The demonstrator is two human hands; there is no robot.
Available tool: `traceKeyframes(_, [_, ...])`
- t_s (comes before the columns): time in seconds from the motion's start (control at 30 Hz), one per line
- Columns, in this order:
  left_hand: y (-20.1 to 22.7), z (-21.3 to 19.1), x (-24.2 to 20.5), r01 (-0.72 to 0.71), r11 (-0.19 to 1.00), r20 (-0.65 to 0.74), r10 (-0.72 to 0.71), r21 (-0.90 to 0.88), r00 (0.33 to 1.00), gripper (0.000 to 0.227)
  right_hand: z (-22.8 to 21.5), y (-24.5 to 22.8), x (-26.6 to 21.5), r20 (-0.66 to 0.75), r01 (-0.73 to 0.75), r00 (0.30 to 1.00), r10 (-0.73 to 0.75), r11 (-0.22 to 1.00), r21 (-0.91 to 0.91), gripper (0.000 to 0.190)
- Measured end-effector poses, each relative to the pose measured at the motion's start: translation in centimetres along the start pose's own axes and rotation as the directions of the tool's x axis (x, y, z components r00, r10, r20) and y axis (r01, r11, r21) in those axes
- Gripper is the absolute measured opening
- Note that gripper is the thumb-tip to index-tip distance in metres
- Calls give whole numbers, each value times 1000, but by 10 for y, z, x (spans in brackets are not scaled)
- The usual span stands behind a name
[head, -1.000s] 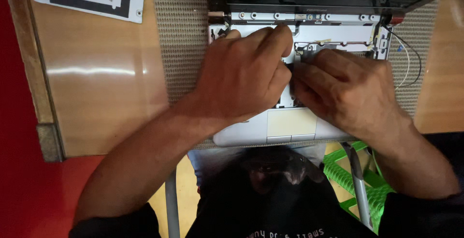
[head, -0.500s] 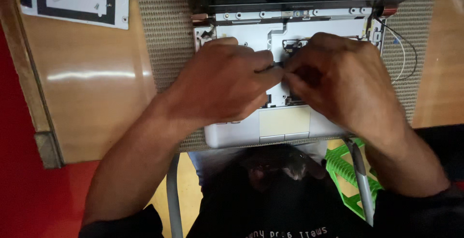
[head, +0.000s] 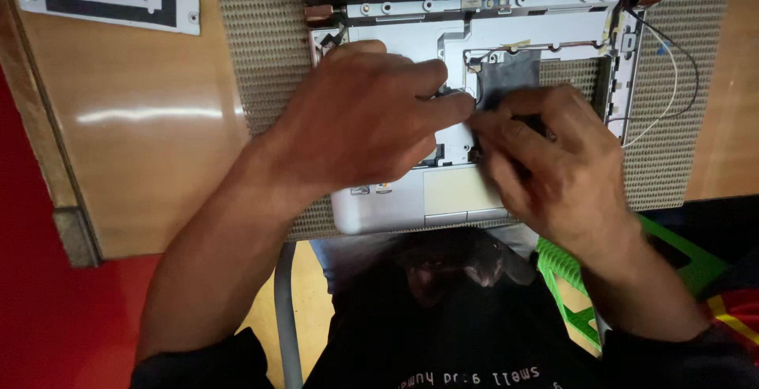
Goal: The person uses a screwdriver to remove and reinsert screws on the underside of a disassembled laptop. They manipulate small internal components and wires while working on the exposed chassis.
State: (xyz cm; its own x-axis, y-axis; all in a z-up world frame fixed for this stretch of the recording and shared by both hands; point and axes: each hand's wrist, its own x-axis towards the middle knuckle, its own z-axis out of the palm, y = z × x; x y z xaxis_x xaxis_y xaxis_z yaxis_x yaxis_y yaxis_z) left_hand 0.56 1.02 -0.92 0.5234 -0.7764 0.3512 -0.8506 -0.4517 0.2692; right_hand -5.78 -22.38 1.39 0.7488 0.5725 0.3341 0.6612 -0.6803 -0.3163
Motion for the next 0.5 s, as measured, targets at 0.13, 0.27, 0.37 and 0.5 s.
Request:
traceKeyframes(0.13, [0, 1, 0, -1, 1000, -31, 1, -4, 1000, 10, -1, -3, 3, 13, -24, 1000, 24, 1000, -10, 13])
traceKeyframes(0.27, [-1, 0, -1, -2, 1000, -29, 2, -20, 1000, 8, 0, -1, 4, 17, -47, 999, 46, 997, 55, 23])
traceKeyframes(0.37, [-1, 0, -2, -3, 1000, -61, 3, 5, 998, 12, -1, -1, 4, 27, -86, 996, 84, 990, 111, 20])
traceKeyframes(0.5, [-1, 1, -1, 13, 997, -66, -17, -71, 998, 15, -5, -1, 5, 99, -194, 979, 179, 966, 173, 26])
